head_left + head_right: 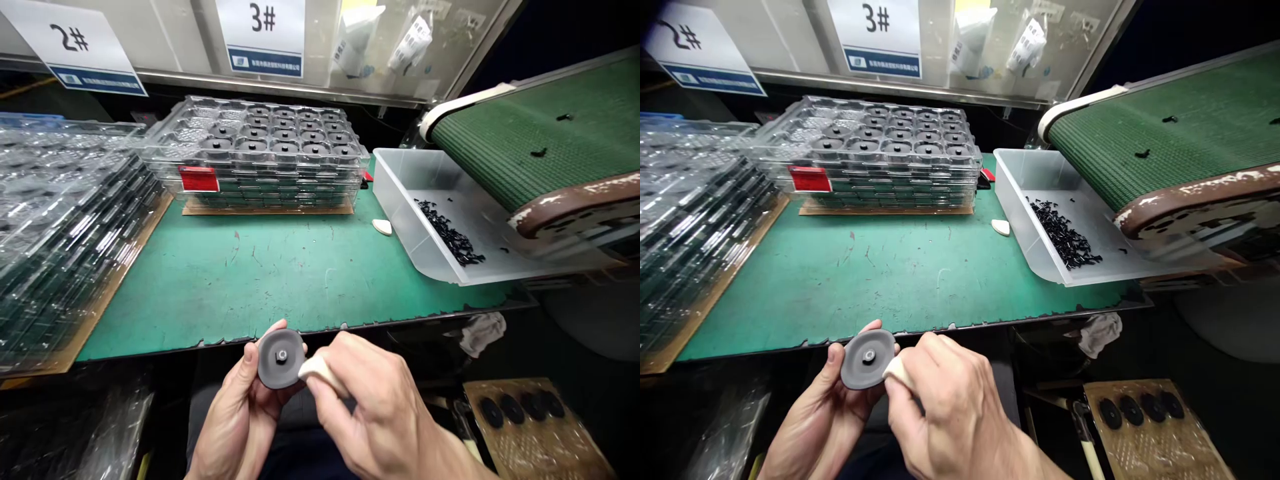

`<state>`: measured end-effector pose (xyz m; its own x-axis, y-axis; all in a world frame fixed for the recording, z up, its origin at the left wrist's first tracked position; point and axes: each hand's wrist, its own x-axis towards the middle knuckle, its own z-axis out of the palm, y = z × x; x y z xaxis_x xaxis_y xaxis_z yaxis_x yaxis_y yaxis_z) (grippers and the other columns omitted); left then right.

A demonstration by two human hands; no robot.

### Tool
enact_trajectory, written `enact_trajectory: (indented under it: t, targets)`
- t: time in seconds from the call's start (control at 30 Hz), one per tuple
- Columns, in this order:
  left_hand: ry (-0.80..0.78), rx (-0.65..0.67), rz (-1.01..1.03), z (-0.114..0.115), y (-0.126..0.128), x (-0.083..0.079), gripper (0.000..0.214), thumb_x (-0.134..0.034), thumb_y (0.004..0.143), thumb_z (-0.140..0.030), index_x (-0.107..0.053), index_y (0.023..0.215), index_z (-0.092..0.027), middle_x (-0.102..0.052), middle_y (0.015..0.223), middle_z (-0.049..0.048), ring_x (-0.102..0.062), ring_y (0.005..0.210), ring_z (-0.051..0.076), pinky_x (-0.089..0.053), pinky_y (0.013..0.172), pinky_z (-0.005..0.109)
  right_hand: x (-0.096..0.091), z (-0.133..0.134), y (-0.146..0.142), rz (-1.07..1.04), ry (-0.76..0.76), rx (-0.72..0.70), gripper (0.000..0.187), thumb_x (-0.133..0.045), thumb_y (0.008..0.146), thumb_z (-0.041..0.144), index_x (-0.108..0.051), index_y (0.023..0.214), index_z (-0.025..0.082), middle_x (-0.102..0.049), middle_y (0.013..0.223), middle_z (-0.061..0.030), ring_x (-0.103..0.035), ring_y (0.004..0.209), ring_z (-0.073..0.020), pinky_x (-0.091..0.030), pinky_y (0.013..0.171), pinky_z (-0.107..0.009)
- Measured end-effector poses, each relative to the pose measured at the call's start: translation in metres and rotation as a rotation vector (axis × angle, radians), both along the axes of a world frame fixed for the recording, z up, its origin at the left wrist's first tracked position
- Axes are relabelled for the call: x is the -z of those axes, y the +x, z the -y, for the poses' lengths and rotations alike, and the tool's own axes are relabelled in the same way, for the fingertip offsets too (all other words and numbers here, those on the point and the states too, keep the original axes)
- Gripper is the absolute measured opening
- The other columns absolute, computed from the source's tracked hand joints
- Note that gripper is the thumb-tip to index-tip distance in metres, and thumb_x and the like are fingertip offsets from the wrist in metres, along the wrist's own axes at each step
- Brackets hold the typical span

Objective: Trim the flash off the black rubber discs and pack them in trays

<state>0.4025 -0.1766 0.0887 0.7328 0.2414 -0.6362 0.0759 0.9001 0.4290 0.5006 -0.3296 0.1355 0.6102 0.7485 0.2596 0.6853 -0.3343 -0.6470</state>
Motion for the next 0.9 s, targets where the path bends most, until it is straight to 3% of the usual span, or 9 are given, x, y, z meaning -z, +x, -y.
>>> enact_trajectory:
  t: [0.13,0.23,0.47,0.67,0.77,0.9]
  targets:
    - [0.133,-0.075,0.005,0.005,0.0,-0.005,0.054,-0.081,0.085,-0.043,-0.069,0.135,-0.025,-0.079,0.122,0.0094,-0.077,0.104,0.025,-0.065,0.086,0.027,-0.003,-0.009,-0.014,-0.004,0.101,0.014,0.024,-0.052,0.097,0.011,-0.047,0.075,0.019,-0.046,0.072,-0.0009,-0.042,0.066,-0.0141,-0.031,0.062,-0.031]
    - [0.162,-0.089,0.03,0.007,-0.002,-0.01,0.059,-0.083,0.083,-0.047,-0.068,0.137,-0.028,-0.08,0.122,0.0094,-0.077,0.105,0.028,-0.065,0.086,0.029,-0.003,-0.013,-0.012,-0.001,0.172,-0.016,0.02,-0.055,0.095,0.012,-0.051,0.076,0.018,-0.046,0.071,-0.0004,-0.042,0.065,-0.0143,-0.032,0.062,-0.031]
    - [0.082,0.085,0.111,0.001,-0.004,-0.002,0.042,-0.075,0.089,-0.046,-0.077,0.124,-0.024,-0.078,0.126,0.0098,-0.073,0.115,0.029,-0.063,0.095,0.032,-0.005,-0.011,0.016,0.072,0.048,-0.053,0.012,-0.053,0.104,0.017,-0.06,0.094,0.018,-0.061,0.091,-0.0046,-0.052,0.083,-0.0186,-0.039,0.077,-0.035]
    - [0.171,-0.082,0.06,-0.003,-0.002,0.004,0.048,-0.078,0.087,-0.045,-0.072,0.131,-0.026,-0.078,0.127,0.0066,-0.075,0.111,0.022,-0.061,0.093,0.024,0.003,-0.012,0.002,0.06,0.068,0.009,0.024,-0.05,0.102,0.013,-0.05,0.078,0.018,-0.052,0.077,-0.0028,-0.043,0.071,-0.0166,-0.034,0.067,-0.035]
    - [0.141,0.033,0.07,-0.001,-0.002,0.004,0.046,-0.076,0.089,-0.046,-0.074,0.129,-0.024,-0.079,0.123,0.0084,-0.074,0.111,0.024,-0.061,0.094,0.026,0.003,-0.011,0.004,0.051,0.036,0.01,0.019,-0.05,0.103,0.014,-0.058,0.086,0.017,-0.057,0.083,-0.0043,-0.047,0.076,-0.018,-0.037,0.071,-0.036]
    - [0.039,0.192,0.151,0.004,-0.002,0.005,0.039,-0.074,0.089,-0.049,-0.079,0.118,-0.024,-0.079,0.12,0.0098,-0.071,0.114,0.03,-0.057,0.102,0.04,-0.003,-0.011,0.016,0.09,0.002,-0.174,0.015,-0.052,0.104,0.019,-0.066,0.108,0.018,-0.064,0.096,-0.0052,-0.052,0.085,-0.021,-0.04,0.075,-0.038]
